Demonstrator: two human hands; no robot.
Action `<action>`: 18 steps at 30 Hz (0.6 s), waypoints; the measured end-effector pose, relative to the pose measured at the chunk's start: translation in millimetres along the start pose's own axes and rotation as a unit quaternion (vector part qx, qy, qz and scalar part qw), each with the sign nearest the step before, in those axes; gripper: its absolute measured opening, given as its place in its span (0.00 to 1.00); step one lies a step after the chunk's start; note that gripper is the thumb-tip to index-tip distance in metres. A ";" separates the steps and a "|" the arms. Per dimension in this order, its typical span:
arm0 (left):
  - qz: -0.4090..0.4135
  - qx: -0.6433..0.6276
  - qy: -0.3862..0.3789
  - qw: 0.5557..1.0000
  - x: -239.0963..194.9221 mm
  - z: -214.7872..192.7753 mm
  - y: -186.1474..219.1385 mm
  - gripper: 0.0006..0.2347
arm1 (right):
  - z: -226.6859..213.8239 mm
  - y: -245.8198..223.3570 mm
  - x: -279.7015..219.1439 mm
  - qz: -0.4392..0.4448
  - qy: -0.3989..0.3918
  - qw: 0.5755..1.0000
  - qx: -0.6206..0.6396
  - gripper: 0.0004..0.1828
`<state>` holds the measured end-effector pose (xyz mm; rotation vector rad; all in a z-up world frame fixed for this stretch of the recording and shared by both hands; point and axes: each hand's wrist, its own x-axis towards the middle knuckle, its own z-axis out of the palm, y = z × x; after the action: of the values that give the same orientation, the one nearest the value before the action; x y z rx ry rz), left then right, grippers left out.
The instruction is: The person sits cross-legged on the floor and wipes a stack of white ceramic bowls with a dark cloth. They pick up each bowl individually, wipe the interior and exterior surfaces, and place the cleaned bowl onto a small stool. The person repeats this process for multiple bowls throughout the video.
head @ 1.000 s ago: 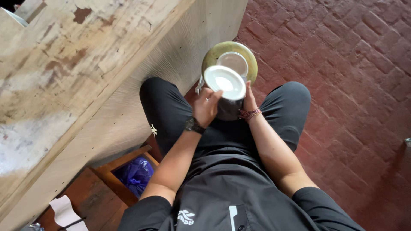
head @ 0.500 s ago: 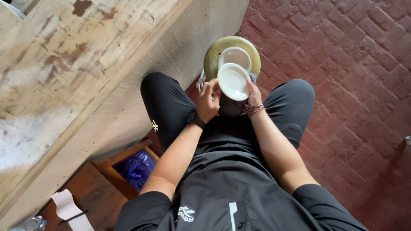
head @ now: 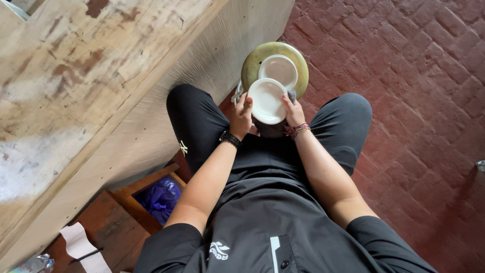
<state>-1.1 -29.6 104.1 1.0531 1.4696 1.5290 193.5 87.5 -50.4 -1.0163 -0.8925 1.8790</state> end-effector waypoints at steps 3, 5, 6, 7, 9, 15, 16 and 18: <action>0.003 -0.020 -0.007 1.000 1.7 0.0 -1.3 0.25 | 1.6 -2.7 -2.3 0.009 -0.003 1.000 -0.015 0.22; 0.000 -0.013 0.003 1.000 2.1 -1.5 -5.3 0.24 | 5.5 -5.6 -4.3 0.018 -0.012 1.000 -0.022 0.22; 0.001 -0.009 0.010 1.000 3.4 -1.5 -8.1 0.24 | 7.0 -7.6 -4.9 0.021 -0.018 0.999 -0.025 0.23; 0.001 -0.005 0.018 1.000 4.1 -1.5 -11.2 0.24 | 8.1 -9.1 -5.3 0.023 -0.023 0.999 -0.027 0.23; 0.000 -0.008 0.024 1.000 4.3 -3.5 -18.3 0.22 | 9.0 -9.8 -5.1 0.019 -0.040 0.999 -0.020 0.23; -0.043 -0.011 0.067 0.997 6.4 -4.8 -43.9 0.18 | 0.8 4.8 1.3 0.016 -0.065 0.997 -0.033 0.22; -0.040 -0.019 0.075 0.996 7.8 -5.2 -46.5 0.18 | 0.3 5.3 1.8 0.015 -0.069 0.997 -0.041 0.22; -0.046 -0.052 0.093 0.993 10.5 -6.0 -49.4 0.17 | 3.6 1.4 0.2 0.004 -0.060 0.996 -0.061 0.22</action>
<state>-11.7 -19.5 55.4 0.7888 1.5227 1.6533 189.8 86.3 -50.1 -0.9892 -1.0868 1.9263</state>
